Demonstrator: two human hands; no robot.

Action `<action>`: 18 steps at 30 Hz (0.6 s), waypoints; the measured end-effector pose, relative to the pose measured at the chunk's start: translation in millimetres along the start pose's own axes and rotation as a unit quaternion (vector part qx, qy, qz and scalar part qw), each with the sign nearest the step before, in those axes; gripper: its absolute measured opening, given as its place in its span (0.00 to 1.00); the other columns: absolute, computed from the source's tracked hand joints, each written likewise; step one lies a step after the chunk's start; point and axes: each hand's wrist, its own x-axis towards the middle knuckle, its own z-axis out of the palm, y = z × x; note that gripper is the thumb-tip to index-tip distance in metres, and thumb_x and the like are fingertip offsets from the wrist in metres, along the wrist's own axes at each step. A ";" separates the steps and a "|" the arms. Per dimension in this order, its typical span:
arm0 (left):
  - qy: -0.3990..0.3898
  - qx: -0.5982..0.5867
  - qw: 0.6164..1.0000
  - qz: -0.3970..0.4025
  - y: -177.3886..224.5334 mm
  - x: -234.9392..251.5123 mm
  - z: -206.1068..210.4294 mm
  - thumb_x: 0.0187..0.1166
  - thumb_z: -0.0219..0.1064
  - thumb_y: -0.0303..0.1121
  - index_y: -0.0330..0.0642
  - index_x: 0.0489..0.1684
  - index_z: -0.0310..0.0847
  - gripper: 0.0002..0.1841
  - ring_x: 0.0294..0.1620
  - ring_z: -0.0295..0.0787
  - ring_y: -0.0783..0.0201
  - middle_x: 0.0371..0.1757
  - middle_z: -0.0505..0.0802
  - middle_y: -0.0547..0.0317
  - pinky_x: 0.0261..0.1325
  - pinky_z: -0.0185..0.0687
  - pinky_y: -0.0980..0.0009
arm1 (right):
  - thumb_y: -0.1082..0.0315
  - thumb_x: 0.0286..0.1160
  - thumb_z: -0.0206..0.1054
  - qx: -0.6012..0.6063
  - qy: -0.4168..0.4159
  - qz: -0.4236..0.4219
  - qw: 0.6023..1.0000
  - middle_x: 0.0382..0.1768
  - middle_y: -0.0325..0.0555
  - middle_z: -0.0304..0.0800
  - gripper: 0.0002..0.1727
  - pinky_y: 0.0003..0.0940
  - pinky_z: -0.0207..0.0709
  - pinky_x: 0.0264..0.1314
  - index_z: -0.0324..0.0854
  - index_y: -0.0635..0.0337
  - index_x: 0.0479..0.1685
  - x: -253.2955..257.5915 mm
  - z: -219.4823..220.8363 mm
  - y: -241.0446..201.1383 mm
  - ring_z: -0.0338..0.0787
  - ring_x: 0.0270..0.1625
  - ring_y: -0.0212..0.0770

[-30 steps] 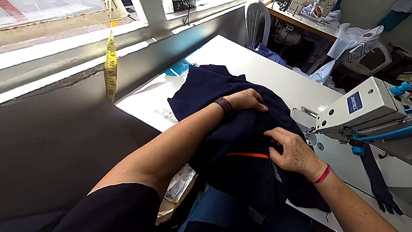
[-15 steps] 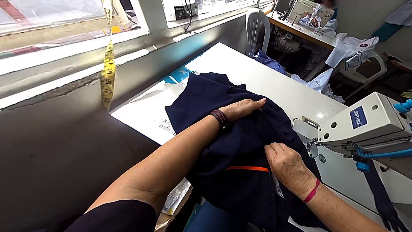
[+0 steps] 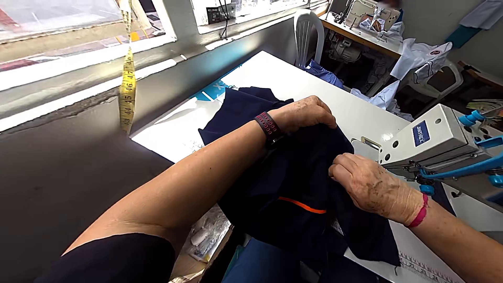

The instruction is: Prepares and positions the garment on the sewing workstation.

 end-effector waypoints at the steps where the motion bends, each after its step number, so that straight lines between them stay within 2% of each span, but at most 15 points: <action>1: 0.013 0.033 0.999 0.018 15.6 -1.8 1.5 0.78 0.69 0.27 0.40 0.16 0.84 0.15 0.18 0.79 0.76 0.16 0.85 0.64 0.23 0.71 0.77 | 0.75 0.71 0.57 -0.010 -0.003 -0.012 1.000 0.27 0.46 0.83 0.10 0.34 0.76 0.27 0.82 0.59 0.26 3.8 -14.9 0.2 0.86 0.30 0.44; 3: 0.045 0.109 0.991 0.066 45.7 -5.4 4.7 0.80 0.70 0.30 0.41 0.21 0.88 0.13 0.19 0.75 0.78 0.18 0.85 0.67 0.25 0.67 0.78 | 0.76 0.71 0.56 -0.037 -0.014 -0.031 0.999 0.25 0.45 0.81 0.10 0.34 0.73 0.25 0.81 0.60 0.25 12.5 -49.7 -0.8 0.84 0.28 0.44; 7: 0.105 0.186 0.963 0.166 105.3 -14.1 -3.1 0.81 0.69 0.32 0.44 0.21 0.87 0.14 0.19 0.73 0.81 0.17 0.82 0.71 0.25 0.65 0.80 | 0.77 0.72 0.52 -0.136 -0.024 -0.038 0.990 0.24 0.45 0.77 0.12 0.34 0.63 0.20 0.79 0.61 0.26 30.2 -125.8 -3.5 0.78 0.24 0.43; 10: 0.147 0.185 0.951 0.198 150.7 -23.2 -10.5 0.82 0.68 0.32 0.47 0.23 0.86 0.13 0.21 0.79 0.83 0.19 0.84 0.73 0.26 0.74 0.84 | 0.76 0.76 0.50 -0.187 -0.044 -0.046 0.980 0.26 0.47 0.78 0.12 0.36 0.62 0.20 0.78 0.63 0.29 38.7 -170.2 -9.3 0.78 0.25 0.44; 14: 0.234 0.238 0.915 0.225 188.4 -23.0 -13.9 0.83 0.68 0.36 0.47 0.27 0.86 0.11 0.22 0.78 0.83 0.21 0.85 0.73 0.27 0.74 0.84 | 0.75 0.78 0.49 -0.239 -0.050 -0.042 0.969 0.26 0.47 0.77 0.13 0.37 0.60 0.19 0.76 0.62 0.28 44.2 -196.5 -26.6 0.78 0.24 0.45; 18: 0.248 0.274 0.882 0.292 198.7 -13.9 -6.9 0.82 0.69 0.37 0.46 0.28 0.87 0.11 0.23 0.77 0.84 0.21 0.84 0.73 0.30 0.73 0.84 | 0.73 0.72 0.52 -0.207 -0.039 -0.054 0.976 0.23 0.42 0.76 0.10 0.33 0.58 0.14 0.77 0.59 0.27 40.7 -197.8 -6.3 0.76 0.20 0.39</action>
